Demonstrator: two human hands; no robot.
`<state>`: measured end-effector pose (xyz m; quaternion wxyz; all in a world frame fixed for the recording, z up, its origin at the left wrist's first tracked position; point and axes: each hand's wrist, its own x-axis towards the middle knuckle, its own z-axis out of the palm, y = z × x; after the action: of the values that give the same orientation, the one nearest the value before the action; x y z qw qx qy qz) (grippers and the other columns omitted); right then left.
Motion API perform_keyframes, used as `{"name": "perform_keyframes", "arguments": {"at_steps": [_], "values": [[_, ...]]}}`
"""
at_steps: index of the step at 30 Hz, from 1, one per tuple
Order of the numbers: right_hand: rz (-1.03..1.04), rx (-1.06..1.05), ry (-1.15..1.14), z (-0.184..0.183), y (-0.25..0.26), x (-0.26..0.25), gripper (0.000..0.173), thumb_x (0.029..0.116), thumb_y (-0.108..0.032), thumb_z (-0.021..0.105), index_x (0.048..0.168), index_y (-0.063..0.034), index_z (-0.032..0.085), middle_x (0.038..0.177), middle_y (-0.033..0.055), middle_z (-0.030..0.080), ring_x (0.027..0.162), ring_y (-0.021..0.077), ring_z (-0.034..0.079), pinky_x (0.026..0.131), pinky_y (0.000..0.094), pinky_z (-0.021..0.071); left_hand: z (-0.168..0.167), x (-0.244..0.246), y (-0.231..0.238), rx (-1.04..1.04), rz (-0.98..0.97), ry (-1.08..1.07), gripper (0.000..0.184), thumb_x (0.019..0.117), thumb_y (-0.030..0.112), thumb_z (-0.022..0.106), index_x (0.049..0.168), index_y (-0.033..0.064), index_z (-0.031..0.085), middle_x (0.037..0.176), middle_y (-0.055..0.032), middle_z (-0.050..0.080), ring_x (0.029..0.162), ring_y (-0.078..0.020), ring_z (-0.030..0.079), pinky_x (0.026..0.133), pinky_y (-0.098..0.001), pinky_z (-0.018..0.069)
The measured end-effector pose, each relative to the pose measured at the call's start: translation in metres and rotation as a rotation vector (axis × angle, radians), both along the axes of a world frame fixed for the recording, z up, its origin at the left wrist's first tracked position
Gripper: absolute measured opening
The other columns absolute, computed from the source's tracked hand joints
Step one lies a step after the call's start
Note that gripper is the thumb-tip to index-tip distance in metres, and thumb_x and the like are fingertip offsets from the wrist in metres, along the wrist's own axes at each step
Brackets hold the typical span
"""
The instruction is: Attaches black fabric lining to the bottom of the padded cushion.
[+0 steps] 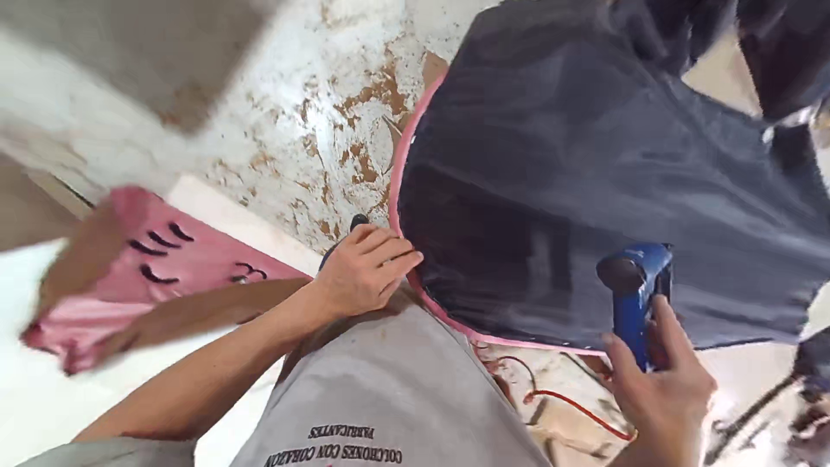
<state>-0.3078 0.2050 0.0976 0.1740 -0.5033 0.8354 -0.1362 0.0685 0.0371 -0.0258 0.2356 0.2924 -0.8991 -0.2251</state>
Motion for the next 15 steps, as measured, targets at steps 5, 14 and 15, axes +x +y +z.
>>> {"name": "perform_keyframes", "arguments": {"at_steps": [5,14,15], "values": [[-0.317,-0.009,0.206,-0.057,0.019,-0.020,0.065,0.0941,-0.033,0.062,0.155,-0.0138,0.048,0.132,0.0291,0.063,0.118,0.0471,0.062,0.096,0.0673,0.0470,-0.006,-0.016,-0.024,-0.183,-0.303,-0.001,0.023,0.1024,0.019,0.058,0.119,0.0160,0.073,0.105,-0.0077,0.073,0.096,-0.0259,0.067,0.090,-0.0436,0.0512],[-0.499,0.093,0.271,-0.080,-0.025,-0.047,0.061,0.0971,-0.032,0.063,0.155,-0.0174,0.047,0.138,0.0311,0.057,0.127,0.0552,0.053,0.097,0.0762,0.0397,-0.019,-0.018,-0.035,-0.271,-0.452,0.109,0.016,0.1000,0.015,0.062,0.107,0.0097,0.076,0.095,-0.0060,0.073,0.085,-0.0235,0.064,0.084,-0.0383,0.0487],[-0.452,0.093,0.287,-0.074,-0.026,-0.035,0.062,0.0979,-0.032,0.061,0.154,-0.0124,0.047,0.142,0.0326,0.053,0.130,0.0568,0.049,0.098,0.0768,0.0385,-0.017,-0.019,-0.039,-0.256,-0.459,0.077,0.017,0.1008,0.017,0.061,0.108,0.0112,0.075,0.097,-0.0056,0.073,0.089,-0.0239,0.066,0.086,-0.0396,0.0494]]}}
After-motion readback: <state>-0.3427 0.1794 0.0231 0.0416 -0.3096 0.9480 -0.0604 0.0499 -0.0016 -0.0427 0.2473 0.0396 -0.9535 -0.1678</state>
